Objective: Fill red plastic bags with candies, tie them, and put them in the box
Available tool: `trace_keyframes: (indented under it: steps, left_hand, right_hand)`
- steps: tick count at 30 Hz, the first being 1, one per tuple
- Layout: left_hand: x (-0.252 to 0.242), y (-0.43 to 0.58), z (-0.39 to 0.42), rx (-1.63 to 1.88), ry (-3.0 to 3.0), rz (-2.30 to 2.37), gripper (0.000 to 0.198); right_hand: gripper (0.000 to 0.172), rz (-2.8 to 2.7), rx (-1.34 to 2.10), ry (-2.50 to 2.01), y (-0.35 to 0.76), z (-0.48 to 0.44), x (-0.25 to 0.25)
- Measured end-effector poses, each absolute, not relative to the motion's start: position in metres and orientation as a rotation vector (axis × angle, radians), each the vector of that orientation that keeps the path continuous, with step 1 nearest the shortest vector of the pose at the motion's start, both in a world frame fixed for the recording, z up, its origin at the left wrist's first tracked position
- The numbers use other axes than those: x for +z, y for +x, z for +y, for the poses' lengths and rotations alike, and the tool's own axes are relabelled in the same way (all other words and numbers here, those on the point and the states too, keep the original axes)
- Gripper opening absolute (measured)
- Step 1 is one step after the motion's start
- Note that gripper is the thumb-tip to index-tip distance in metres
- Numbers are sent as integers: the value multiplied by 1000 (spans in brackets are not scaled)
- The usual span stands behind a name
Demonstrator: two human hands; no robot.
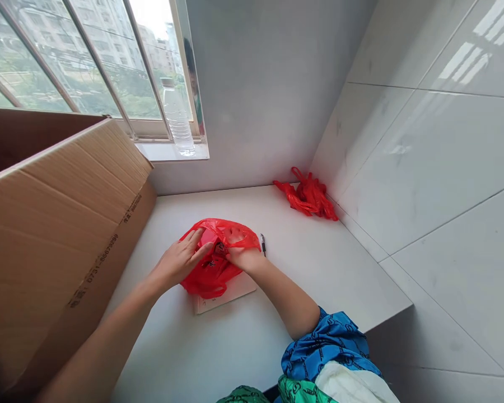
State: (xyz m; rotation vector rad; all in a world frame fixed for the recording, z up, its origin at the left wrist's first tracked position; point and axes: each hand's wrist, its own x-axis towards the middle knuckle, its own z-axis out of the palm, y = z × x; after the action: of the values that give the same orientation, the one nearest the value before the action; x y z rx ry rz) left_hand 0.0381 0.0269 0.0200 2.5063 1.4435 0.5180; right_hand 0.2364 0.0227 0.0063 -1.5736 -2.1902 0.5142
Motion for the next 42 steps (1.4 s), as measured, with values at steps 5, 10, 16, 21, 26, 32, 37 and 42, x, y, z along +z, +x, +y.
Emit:
trace_keyframes:
  steps: [5,10,16,21,26,32,37,42]
  left_hand:
    - [22,33,31,583,2422,1408,48]
    - [38,36,20,783,2322,1180,40]
    - [58,37,6,1035,2174,1210,30]
    - [65,35,1,1226,1601,1084,35]
    - [67,34,1,1198,1440,951,34]
    - [68,28,5,1186,1483,916,37]
    - [64,26,7,1164,1506,975,35]
    - [61,27,7,1174,1519,992,35]
  right_hand:
    - [54,-2334,476,-1427,231,0,30]
    - [52,-2182,773,-1143,240,-16,63]
    - [64,-1886,998,-1014,245,-10,67]
    - [45,-1580,1175,-951,240,-6,64]
    - [35,-1538,1273,-930,244,-5,68]
    - [31,-1579,1361,-880,248,-3,70]
    - [33,-1633,1371,-880,246,-6,73]
    - [35,-1609,1357,-903,244,-6,71]
